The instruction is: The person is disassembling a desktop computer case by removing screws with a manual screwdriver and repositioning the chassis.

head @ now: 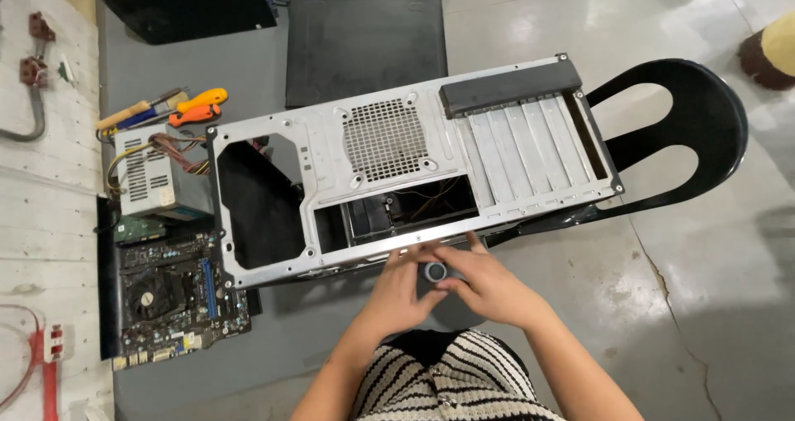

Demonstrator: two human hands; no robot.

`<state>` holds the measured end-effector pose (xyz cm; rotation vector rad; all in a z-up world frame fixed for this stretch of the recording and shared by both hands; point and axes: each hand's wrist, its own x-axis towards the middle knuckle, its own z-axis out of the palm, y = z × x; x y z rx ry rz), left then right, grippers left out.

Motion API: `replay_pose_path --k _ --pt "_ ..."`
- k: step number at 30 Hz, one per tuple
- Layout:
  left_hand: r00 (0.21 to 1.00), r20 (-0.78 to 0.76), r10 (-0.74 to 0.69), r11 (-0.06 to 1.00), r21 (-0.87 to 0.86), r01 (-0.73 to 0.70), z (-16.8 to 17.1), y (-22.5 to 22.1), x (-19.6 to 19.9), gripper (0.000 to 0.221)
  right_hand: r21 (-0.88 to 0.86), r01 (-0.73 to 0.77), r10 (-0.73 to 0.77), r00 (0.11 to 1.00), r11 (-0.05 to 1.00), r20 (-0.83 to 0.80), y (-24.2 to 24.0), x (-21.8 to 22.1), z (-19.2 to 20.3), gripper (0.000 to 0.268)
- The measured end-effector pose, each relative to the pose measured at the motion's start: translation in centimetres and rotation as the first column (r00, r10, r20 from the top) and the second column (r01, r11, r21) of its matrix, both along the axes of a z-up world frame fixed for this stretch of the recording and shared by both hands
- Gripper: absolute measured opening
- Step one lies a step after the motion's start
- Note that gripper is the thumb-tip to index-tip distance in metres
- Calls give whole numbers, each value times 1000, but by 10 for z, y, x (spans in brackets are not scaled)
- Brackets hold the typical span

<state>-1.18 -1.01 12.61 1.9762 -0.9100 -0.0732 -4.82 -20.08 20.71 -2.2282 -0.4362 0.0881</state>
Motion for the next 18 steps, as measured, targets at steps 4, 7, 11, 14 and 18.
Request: replay_pose_path --k 4,7,11,14,18 --pt "989 -96 -113 991 59 119 25 9 9 48 71 -39 35 997 997 65 -3 -7 -11 40" --pt "993 -78 -87 996 -25 85 8 8 11 40 118 -71 58 992 991 110 6 -16 -16 49" --pt "958 -222 182 953 280 -116 -1 -7 4 43 -10 304 -303 952 953 46 9 -25 -47 65" --pt "974 -144 174 941 316 -122 10 -12 4 48 -12 315 -304 925 949 229 8 -17 -36 54" --pt "996 -76 -48 996 77 54 15 0 4 71 -8 187 -183 967 982 176 1 -9 -14 39"
